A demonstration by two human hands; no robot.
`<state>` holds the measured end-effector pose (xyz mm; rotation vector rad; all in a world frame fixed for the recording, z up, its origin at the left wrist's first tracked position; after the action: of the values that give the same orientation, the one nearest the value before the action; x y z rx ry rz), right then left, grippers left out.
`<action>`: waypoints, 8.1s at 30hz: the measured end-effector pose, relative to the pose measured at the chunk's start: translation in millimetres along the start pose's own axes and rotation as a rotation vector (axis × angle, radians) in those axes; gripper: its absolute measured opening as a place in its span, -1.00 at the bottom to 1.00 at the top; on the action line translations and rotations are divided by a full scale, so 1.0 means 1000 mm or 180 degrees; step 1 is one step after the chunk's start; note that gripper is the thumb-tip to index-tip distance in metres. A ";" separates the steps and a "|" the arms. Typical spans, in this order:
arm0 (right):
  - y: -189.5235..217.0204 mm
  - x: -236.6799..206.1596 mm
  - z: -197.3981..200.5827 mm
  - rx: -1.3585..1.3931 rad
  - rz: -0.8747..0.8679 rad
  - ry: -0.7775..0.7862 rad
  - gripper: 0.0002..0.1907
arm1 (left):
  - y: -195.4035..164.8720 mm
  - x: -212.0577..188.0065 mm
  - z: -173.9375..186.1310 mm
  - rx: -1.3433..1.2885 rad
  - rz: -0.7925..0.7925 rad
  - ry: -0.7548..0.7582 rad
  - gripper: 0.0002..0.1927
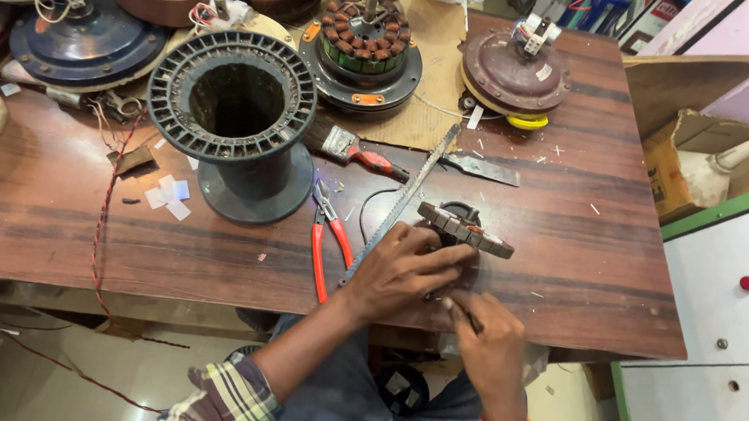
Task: The person sits at a workbench fitting components onto a small electric motor armature, pressing parts into place by hand and turning the assembly over to work on its other side. They briefly reach into a storage shelf under the bench, then resume fitting the motor parts together.
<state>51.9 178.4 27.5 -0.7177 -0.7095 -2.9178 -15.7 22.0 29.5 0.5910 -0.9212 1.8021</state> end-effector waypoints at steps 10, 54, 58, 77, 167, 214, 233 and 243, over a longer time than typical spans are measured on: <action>0.027 0.064 0.058 -0.0475 0.0405 -0.0122 -0.88 | -0.009 -0.012 -0.027 -0.2184 0.2509 -0.1342 -0.91; 0.005 0.067 0.055 0.0502 -0.1323 0.0488 -0.86 | 0.047 0.078 0.032 -0.2035 0.0736 0.0736 -0.52; 0.017 0.050 0.052 0.0260 -0.0896 -0.0111 -0.88 | 0.052 0.071 0.022 -0.2027 0.0931 0.0755 -0.61; -0.022 0.020 0.009 0.0346 -0.0793 -0.0219 -0.89 | 0.044 0.072 0.009 -0.1569 0.0566 0.0838 -0.53; 0.042 -0.012 0.050 0.0243 -0.1073 0.0286 -0.82 | -0.047 0.022 0.082 0.0057 -0.0303 0.0226 -0.70; 0.056 0.084 0.129 0.0740 -0.1076 0.0525 -0.83 | -0.158 0.067 0.179 -0.0060 0.1670 -0.1622 -0.71; 0.107 0.074 0.201 0.1509 -0.1320 0.0398 -0.85 | -0.106 0.106 0.188 -0.0973 0.0435 0.0603 -0.23; 0.116 0.058 0.187 0.1452 -0.1302 0.0420 -0.83 | -0.091 0.121 0.196 -0.1646 0.0465 0.0960 -0.53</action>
<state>97.8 161.3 249.5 -0.3605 -1.5939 -2.9089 18.2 -48.8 264.1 -0.0739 -1.1797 1.6269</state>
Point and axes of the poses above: each hand's wrist, its own x-axis towards the middle knuckle, its own z-axis out of the back of the hand, y = z × x, the point moved 4 cm from there along x, towards the middle knuckle, and after that the axes turned 12 degrees about -x, right-handed, at the moved point
